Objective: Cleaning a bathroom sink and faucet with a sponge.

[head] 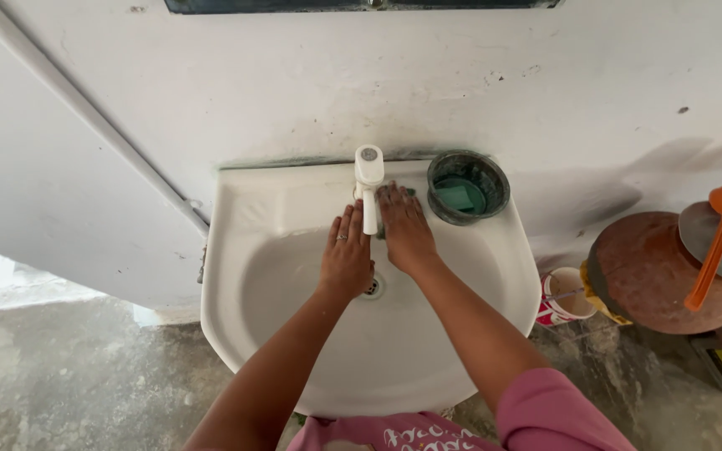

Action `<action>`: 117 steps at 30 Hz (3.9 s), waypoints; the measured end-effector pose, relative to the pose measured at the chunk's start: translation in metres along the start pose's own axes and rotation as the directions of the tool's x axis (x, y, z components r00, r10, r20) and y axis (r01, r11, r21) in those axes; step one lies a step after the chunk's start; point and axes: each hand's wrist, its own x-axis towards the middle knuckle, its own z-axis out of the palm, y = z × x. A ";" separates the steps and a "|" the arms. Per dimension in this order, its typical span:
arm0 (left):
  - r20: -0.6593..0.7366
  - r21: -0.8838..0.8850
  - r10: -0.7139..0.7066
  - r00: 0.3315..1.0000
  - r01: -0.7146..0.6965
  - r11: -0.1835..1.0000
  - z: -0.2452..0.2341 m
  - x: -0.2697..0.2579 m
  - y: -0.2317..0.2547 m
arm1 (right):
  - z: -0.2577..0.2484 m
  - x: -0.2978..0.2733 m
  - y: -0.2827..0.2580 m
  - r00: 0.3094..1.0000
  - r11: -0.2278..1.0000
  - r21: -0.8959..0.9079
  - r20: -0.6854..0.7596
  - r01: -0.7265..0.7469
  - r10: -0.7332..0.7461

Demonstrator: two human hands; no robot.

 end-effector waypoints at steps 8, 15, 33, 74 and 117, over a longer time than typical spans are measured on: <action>0.074 0.050 -0.312 0.947 0.309 0.950 -0.023 0.000 -0.036 | 0.041 0.014 0.001 0.962 0.984 0.090 -0.214 -0.155 0.171; 0.013 -0.390 -0.349 0.937 0.326 0.861 0.021 0.005 -0.044 | 0.002 0.030 -0.006 0.788 0.429 0.886 -0.386 0.174 0.479; 0.086 -0.790 -0.157 0.984 0.164 0.591 0.086 0.072 -0.074 | -0.024 0.082 -0.012 0.887 0.517 0.850 -0.315 0.104 0.339; 0.113 -0.979 -0.141 0.984 0.135 0.155 0.058 0.056 -0.079 | 0.028 0.037 -0.015 0.917 -0.554 0.739 0.377 -0.384 -0.132; -0.027 -0.764 -0.012 1.000 -0.013 0.645 0.125 0.064 -0.102 | 0.026 0.031 -0.033 0.921 -0.902 0.225 -0.044 -0.368 -0.387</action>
